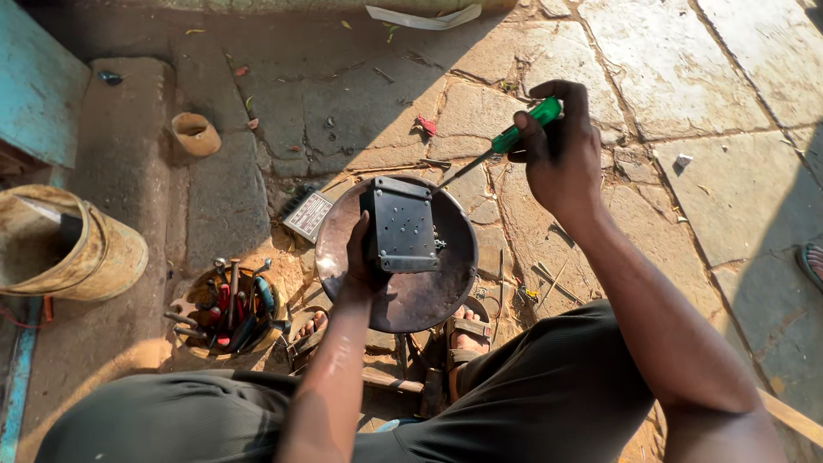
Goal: The person uses a screwdriver to remove screws from a metal electrical box, opens it, and manipulates internal wires and a circuit board. The person then reassembles the box and continues adjusting the internal components.
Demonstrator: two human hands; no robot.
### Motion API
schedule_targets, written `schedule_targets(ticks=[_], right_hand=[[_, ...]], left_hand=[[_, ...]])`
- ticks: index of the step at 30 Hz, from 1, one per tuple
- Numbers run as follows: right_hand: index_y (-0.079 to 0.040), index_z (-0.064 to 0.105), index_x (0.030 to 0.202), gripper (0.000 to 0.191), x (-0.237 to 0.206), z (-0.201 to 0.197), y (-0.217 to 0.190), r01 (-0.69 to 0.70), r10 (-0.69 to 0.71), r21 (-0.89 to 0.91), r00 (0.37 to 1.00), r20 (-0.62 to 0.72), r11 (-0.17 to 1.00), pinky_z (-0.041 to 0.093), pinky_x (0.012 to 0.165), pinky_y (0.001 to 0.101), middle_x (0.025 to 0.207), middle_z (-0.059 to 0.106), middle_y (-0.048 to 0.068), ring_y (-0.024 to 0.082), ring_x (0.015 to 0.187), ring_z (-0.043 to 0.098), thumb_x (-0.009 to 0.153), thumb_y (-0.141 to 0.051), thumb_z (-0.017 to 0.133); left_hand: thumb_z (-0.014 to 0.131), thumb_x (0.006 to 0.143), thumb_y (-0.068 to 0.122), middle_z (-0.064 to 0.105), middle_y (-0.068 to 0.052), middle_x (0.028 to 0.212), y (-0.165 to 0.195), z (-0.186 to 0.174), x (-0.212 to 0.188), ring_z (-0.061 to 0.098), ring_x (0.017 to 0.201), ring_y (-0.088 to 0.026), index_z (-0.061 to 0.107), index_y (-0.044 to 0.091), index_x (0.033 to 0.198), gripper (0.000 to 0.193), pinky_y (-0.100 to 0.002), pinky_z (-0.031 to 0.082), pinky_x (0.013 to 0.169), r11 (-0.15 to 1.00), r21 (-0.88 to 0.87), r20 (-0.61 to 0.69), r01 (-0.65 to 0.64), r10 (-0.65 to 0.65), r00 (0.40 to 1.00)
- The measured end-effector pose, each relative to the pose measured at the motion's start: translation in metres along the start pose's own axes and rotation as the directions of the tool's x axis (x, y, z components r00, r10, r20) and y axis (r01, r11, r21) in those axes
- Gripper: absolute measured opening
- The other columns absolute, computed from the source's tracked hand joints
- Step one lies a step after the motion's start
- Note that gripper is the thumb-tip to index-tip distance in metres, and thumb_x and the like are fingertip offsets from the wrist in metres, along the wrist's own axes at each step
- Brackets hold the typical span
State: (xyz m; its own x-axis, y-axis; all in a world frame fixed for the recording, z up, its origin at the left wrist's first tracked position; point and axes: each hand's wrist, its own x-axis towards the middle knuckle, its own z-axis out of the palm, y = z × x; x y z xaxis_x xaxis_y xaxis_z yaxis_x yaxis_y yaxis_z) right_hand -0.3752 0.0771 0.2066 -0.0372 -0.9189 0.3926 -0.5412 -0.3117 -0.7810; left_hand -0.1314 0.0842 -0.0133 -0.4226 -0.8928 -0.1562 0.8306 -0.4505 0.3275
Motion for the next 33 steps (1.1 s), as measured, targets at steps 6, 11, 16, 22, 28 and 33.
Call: schedule_targets(ticks=[6,11,16,22,28,33], right_hand=[[-0.006,0.037,0.133,0.026,-0.01,0.039,0.009,-0.034,0.004,0.294,0.995,0.1,0.955,0.067,0.075,0.0346,0.103,0.059,0.009,0.019,0.093,0.072,0.114,-0.007,0.054],[-0.007,0.035,0.13,0.021,-0.023,0.06,0.022,-0.066,0.02,0.252,0.983,0.18,0.965,0.067,0.08,0.0337,0.106,0.063,0.01,0.017,0.096,0.071,0.113,-0.003,0.048],[-0.004,0.038,0.13,0.021,-0.037,0.091,0.023,0.019,-0.089,0.31,0.972,0.215,0.951,0.066,0.087,0.0359,0.113,0.065,0.013,0.019,0.104,0.07,0.112,0.0,0.048],[-0.002,0.041,0.128,0.02,-0.055,0.126,0.011,0.052,-0.117,0.233,0.954,0.275,0.971,0.062,0.082,0.0316,0.11,0.068,0.013,0.017,0.097,0.07,0.111,-0.001,0.052],[0.001,0.047,0.125,0.018,-0.06,0.144,-0.005,0.293,-0.3,0.07,0.907,0.296,0.954,0.055,0.079,0.0363,0.104,0.068,0.016,0.025,0.088,0.069,0.109,0.0,0.054],[0.002,0.047,0.126,0.017,-0.062,0.155,-0.014,0.418,-0.42,0.078,0.85,0.318,0.905,0.054,0.083,0.0383,0.109,0.066,0.018,0.029,0.095,0.068,0.11,0.0,0.052]], left_hand=[[0.059,0.099,0.056,0.067,-0.012,0.123,-0.016,-0.018,-0.022,0.068,0.107,-0.027,0.059,0.008,0.139,0.063,-0.043,0.059,0.09,0.984,-0.088,-0.004,-0.157,0.157,0.988],[0.06,0.099,0.056,0.067,-0.012,0.123,-0.007,-0.029,-0.019,0.068,0.107,-0.027,0.059,0.007,0.139,0.063,-0.043,0.059,0.091,0.973,-0.096,-0.05,-0.211,0.207,0.977],[0.06,0.099,0.056,0.067,-0.012,0.123,0.006,-0.045,-0.028,0.068,0.107,-0.027,0.059,0.007,0.14,0.063,-0.043,0.059,0.091,0.969,-0.095,-0.073,-0.229,0.223,0.972],[0.06,0.099,0.055,0.067,-0.012,0.123,0.019,-0.063,-0.045,0.068,0.107,-0.027,0.058,0.007,0.14,0.063,-0.043,0.058,0.091,0.963,-0.093,-0.094,-0.254,0.246,0.965],[0.061,0.099,0.055,0.067,-0.012,0.123,0.03,-0.073,-0.055,0.068,0.107,-0.027,0.058,0.007,0.14,0.063,-0.042,0.058,0.091,0.961,-0.1,-0.109,-0.259,0.248,0.962],[0.061,0.099,0.055,0.067,-0.011,0.123,0.035,-0.082,-0.059,0.068,0.107,-0.027,0.058,0.007,0.14,0.063,-0.042,0.058,0.091,0.96,-0.104,-0.112,-0.261,0.249,0.962]])
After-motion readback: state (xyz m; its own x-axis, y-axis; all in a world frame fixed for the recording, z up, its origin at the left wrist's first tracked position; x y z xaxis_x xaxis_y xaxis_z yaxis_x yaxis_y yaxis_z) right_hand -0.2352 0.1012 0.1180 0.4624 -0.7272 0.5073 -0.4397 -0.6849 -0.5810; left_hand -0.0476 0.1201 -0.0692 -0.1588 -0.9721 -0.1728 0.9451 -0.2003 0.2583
